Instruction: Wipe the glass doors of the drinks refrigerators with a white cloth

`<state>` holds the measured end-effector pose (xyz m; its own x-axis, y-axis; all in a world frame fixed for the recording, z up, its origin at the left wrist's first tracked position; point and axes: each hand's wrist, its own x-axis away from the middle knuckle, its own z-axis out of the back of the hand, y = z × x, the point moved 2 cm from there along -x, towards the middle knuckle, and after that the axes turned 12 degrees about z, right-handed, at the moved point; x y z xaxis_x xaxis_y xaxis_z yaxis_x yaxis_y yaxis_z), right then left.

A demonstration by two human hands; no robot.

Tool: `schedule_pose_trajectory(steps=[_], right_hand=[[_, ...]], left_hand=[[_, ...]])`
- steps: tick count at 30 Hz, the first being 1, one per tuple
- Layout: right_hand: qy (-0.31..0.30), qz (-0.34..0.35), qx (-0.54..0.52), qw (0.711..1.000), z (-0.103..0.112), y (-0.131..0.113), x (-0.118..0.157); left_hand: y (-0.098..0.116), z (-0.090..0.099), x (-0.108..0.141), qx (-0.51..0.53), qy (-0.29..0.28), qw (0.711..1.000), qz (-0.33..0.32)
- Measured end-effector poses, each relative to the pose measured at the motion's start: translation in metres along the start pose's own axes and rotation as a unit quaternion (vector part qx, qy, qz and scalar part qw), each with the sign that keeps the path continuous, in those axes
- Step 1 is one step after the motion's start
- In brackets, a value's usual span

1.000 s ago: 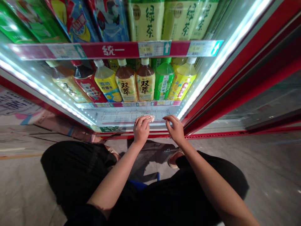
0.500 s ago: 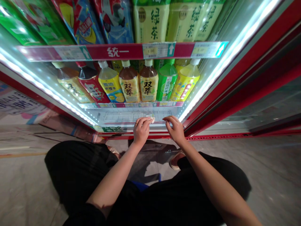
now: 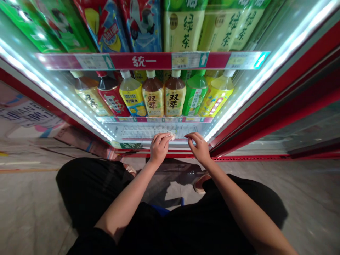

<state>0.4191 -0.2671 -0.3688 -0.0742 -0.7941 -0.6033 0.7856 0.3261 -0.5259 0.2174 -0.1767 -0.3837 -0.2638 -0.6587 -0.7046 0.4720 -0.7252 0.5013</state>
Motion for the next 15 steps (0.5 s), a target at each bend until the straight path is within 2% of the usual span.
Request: schedule_pose_trajectory(steps=[6, 11, 15], right_hand=[[-0.017, -0.013, -0.023, 0.999, -0.014, -0.015, -0.005], [-0.05, -0.013, -0.042, 0.998, -0.034, -0.033, -0.011], [-0.029, -0.061, -0.047, 0.997, -0.04, -0.036, -0.012]], left_hand=[[-0.006, 0.015, -0.013, -0.001, -0.009, 1.0, -0.021], [-0.014, 0.025, -0.023, -0.048, -0.1, 0.99, -0.088], [-0.024, 0.043, -0.036, -0.099, -0.163, 0.967, -0.169]])
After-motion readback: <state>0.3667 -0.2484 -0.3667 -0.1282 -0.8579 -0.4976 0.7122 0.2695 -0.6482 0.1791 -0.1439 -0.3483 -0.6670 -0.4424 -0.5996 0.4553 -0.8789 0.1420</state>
